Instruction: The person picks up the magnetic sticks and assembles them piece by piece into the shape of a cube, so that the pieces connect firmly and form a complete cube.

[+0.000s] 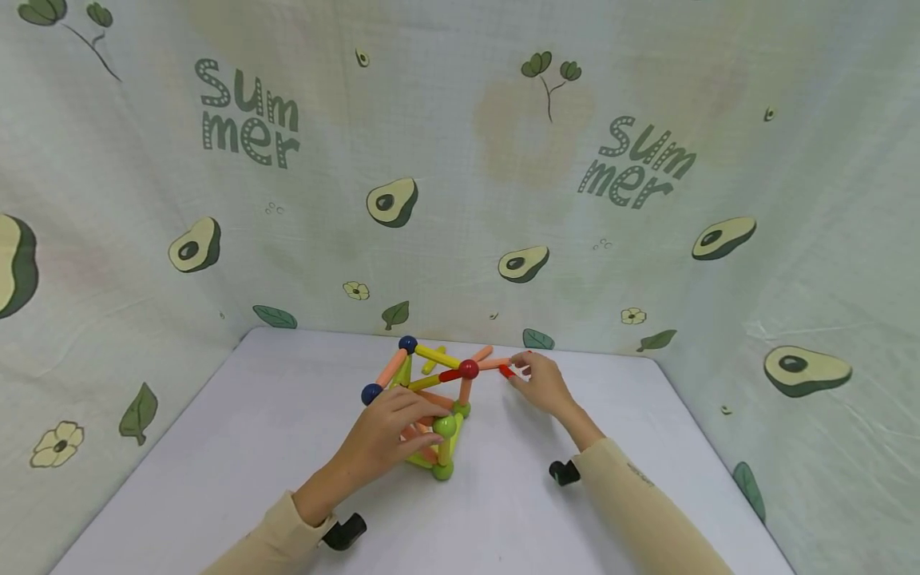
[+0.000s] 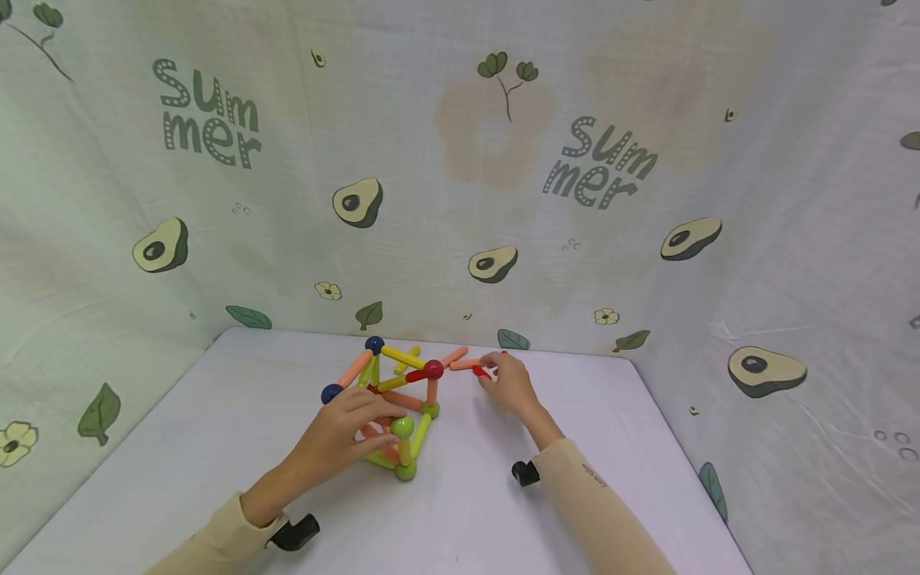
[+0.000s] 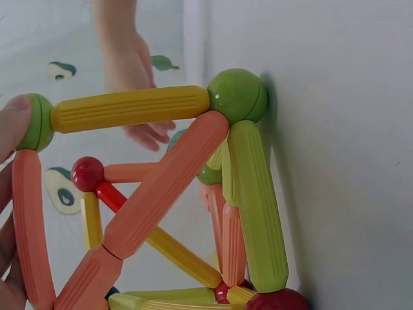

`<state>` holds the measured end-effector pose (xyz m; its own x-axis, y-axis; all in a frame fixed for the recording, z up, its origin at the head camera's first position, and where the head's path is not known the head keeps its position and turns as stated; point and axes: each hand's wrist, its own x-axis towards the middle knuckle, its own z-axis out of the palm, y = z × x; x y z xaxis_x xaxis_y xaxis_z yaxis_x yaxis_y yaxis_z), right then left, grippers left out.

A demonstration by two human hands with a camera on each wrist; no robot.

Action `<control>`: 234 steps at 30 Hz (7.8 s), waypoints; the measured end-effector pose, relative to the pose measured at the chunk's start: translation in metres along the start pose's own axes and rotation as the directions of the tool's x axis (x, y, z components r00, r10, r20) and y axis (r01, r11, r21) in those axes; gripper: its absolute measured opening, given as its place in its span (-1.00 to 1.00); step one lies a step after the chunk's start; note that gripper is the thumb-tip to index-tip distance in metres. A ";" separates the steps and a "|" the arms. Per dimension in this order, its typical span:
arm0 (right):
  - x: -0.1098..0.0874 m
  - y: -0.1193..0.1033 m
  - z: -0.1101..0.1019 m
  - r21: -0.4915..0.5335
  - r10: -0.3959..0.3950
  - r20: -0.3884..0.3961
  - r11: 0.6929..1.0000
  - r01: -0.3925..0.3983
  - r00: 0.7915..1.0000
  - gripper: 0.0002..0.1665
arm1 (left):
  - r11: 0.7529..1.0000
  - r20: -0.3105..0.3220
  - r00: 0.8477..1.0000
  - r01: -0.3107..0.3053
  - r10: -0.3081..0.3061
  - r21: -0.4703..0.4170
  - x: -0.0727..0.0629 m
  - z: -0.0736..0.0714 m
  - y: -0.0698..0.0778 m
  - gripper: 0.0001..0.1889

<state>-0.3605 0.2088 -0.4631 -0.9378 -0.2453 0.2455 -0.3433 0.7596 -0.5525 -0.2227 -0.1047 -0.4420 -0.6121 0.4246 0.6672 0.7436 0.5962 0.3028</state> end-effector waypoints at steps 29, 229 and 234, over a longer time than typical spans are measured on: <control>0.041 0.014 0.026 -0.337 -0.038 0.123 0.938 0.078 0.992 -0.89 | 0.998 0.026 0.999 0.032 -0.031 -0.057 0.000 -0.002 -0.008 -0.57; -0.087 -0.146 0.083 0.534 -0.119 0.015 0.840 0.093 0.993 -0.70 | 0.984 -0.004 0.992 0.124 -0.125 -0.132 -0.034 -0.025 -0.044 -0.53; -0.087 -0.143 0.083 0.544 -0.116 0.000 0.833 0.098 0.993 -0.70 | 0.976 0.022 0.991 0.131 -0.129 -0.176 -0.029 -0.022 -0.045 -0.48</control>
<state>-0.2341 0.0712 -0.4717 -0.8915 -0.3322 0.3081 -0.4055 0.2815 -0.8697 -0.2323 -0.1590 -0.4599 -0.7085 0.3589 0.6076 0.6929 0.5169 0.5027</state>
